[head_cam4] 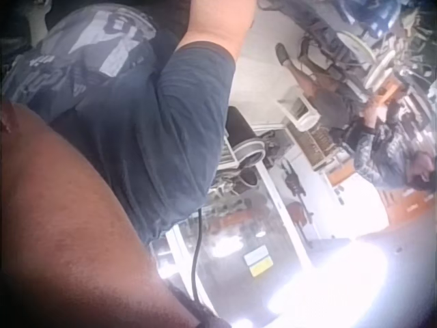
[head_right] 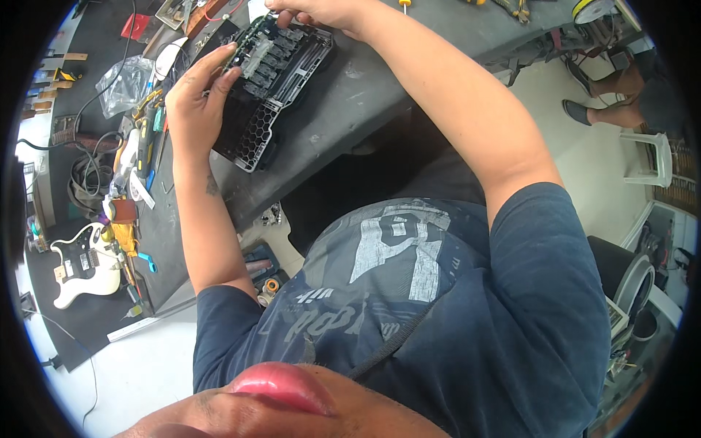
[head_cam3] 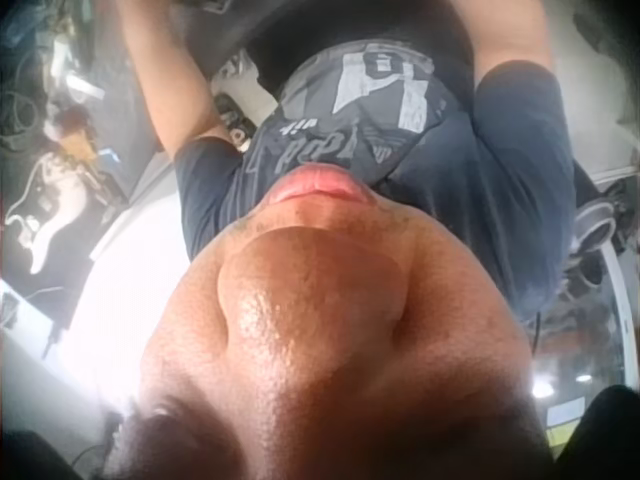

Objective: The person uses a screwdriver to remove screws from a black electronic mixer, lifts the casing, and removes a green circuit board after disconnecting internal wiring by hand.

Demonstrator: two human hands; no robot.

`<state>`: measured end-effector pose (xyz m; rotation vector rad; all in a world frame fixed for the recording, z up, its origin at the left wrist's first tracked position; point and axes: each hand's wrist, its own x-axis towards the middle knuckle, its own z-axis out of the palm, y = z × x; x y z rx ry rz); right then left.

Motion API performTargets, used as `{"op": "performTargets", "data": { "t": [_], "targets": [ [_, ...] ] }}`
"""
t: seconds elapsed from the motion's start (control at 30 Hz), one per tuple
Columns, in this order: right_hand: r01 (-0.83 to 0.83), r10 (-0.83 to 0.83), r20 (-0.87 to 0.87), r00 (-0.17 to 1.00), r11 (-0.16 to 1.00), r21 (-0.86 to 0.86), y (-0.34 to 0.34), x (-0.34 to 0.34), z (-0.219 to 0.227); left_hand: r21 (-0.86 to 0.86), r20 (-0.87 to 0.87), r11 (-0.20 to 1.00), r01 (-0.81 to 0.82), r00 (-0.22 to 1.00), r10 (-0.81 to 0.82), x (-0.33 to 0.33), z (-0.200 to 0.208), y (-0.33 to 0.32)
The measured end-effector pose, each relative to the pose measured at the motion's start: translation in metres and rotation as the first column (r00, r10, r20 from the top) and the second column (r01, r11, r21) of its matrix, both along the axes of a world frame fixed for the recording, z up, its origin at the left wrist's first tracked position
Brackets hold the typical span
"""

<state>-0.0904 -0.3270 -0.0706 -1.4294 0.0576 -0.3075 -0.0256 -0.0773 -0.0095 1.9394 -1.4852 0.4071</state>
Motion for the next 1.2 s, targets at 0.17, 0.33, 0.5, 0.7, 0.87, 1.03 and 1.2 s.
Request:
{"op": "performTargets", "data": {
  "t": [0.17,0.33,0.5,0.7,0.87,1.03,1.2],
  "targets": [
    [-0.057,0.078,-0.116,0.990,0.983,0.175,0.000,-0.004,0.001,0.026,-0.013,0.999,0.048,0.999,-0.048,-0.001,0.000,0.003],
    [-0.072,0.095,-0.081,0.992,0.965,0.251,0.003,-0.010,0.003,0.021,-0.007,0.998,0.056,0.998,-0.056,-0.006,0.004,0.004],
    [-0.135,0.153,-0.048,0.987,0.955,0.263,0.002,-0.010,0.001,0.025,-0.027,0.994,0.102,0.994,-0.101,-0.011,0.008,0.004],
    [-0.201,0.197,0.046,0.979,0.919,0.339,0.004,-0.010,0.001,0.027,-0.075,0.992,0.125,0.990,-0.123,-0.002,0.010,0.009],
    [-0.258,0.212,0.204,0.956,0.938,0.232,0.008,-0.008,0.005,0.029,-0.437,0.972,0.232,0.878,-0.196,0.008,0.013,0.022],
    [-0.223,0.194,0.250,0.949,0.970,0.097,0.011,-0.011,0.012,-0.001,-0.524,0.976,0.216,0.831,-0.185,0.009,0.009,0.012],
    [-0.253,0.160,0.319,0.934,0.928,0.275,0.008,-0.007,0.002,0.117,-0.174,0.993,-0.004,0.984,0.024,-0.011,0.000,-0.007]
  ]
}}
